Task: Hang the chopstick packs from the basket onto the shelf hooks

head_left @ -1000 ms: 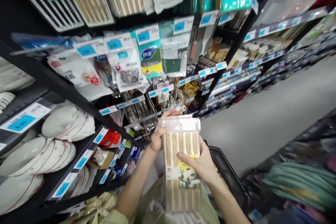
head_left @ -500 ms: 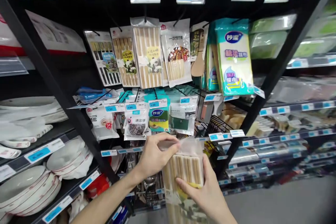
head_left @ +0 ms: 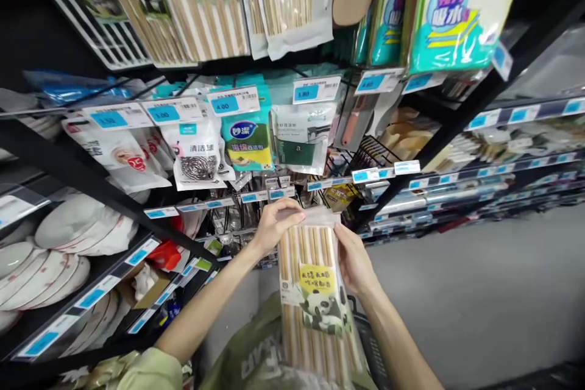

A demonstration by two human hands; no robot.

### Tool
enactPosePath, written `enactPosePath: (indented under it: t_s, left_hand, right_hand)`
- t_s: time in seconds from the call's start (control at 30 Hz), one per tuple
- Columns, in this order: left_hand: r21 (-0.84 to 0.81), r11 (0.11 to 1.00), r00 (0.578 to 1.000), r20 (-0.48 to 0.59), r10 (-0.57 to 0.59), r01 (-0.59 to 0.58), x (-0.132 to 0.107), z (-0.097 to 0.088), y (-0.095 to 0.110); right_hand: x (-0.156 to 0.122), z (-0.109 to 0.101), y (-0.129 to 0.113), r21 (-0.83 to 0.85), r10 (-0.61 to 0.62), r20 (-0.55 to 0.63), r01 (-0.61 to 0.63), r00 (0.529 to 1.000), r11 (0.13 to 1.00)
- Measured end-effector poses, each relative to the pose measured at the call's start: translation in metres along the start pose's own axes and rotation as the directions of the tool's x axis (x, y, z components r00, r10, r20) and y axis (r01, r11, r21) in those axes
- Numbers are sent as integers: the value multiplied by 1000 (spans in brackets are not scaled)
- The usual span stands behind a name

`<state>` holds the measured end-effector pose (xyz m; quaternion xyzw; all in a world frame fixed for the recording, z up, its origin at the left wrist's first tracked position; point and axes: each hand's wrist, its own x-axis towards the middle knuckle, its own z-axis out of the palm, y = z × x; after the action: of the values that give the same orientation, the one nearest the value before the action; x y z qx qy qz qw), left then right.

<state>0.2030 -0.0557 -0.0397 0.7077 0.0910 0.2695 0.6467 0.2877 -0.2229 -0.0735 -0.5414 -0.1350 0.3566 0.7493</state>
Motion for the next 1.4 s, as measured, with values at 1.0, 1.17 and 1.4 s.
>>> enactPosePath:
  t_s: [1.0, 1.17, 1.4]
  left_hand:
    - [447, 775, 850, -61, 524, -446, 88, -16, 276]
    - [366, 783, 795, -159, 585, -503, 117, -44, 331]
    - [4, 920, 830, -429, 356, -392, 150, -91, 361]
  right_hand:
    - [36, 128, -282, -137, -587, 466, 710, 662, 691]
    - [43, 190, -345, -30, -486, 541, 593, 686, 804]
    - [74, 257, -375, 45, -558, 540, 640, 630, 767]
